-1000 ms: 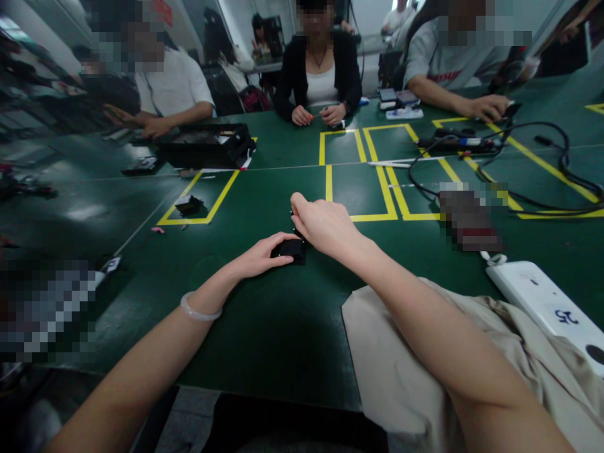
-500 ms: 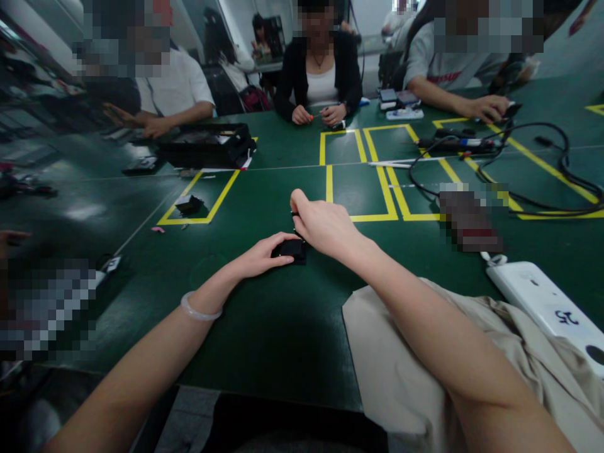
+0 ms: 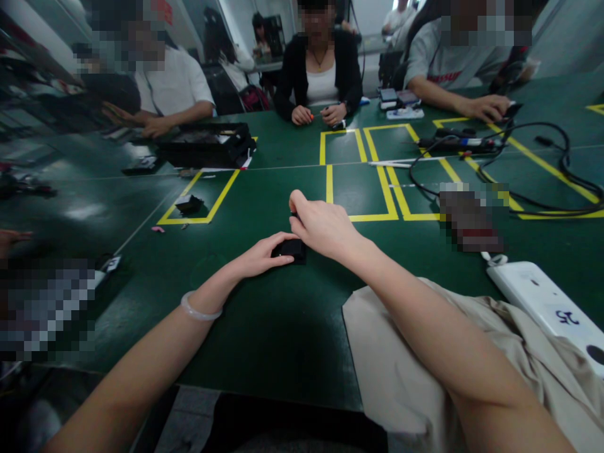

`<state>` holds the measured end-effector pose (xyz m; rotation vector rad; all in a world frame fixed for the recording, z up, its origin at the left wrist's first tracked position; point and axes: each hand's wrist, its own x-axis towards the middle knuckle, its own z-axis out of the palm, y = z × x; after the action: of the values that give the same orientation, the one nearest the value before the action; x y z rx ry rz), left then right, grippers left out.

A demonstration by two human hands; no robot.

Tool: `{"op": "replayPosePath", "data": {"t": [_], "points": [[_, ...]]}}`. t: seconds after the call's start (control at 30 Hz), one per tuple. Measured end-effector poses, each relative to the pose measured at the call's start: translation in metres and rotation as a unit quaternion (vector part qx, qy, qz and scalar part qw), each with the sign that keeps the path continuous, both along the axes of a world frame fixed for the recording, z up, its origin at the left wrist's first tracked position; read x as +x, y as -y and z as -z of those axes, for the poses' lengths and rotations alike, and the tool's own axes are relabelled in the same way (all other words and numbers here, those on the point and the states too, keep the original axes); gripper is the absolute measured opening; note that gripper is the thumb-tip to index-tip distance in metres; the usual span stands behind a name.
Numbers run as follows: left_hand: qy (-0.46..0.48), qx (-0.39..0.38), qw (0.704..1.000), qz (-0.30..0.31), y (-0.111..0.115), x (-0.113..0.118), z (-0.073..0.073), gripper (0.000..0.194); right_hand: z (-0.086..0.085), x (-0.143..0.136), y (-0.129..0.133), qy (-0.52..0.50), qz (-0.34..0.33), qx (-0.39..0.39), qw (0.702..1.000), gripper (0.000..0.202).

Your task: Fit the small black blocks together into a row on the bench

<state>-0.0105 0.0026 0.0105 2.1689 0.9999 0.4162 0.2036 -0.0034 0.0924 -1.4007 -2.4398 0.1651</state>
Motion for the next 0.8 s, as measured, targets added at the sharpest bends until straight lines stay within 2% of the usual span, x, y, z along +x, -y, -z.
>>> {"op": "replayPosePath", "data": {"t": [0.17,0.33,0.57,0.8], "points": [[-0.004,0.000,1.000,-0.005,-0.0003,-0.0002,0.0005,0.049,0.0001,-0.0005,-0.0014,0.029,0.012,0.005,0.999,0.024],[-0.002,0.005,1.000,0.002,-0.0008,-0.0003,0.0003,0.047,0.0004,-0.0010,-0.0001,-0.003,0.004,0.005,1.000,0.025],[-0.003,-0.003,1.000,-0.002,-0.0008,-0.0007,0.0010,0.049,0.0008,0.0001,-0.0017,0.025,0.008,0.006,1.000,0.023],[0.000,0.000,1.000,0.001,-0.0002,0.0001,-0.0007,0.047,0.0015,-0.0001,-0.0011,-0.006,-0.006,0.007,1.000,0.022]]}}
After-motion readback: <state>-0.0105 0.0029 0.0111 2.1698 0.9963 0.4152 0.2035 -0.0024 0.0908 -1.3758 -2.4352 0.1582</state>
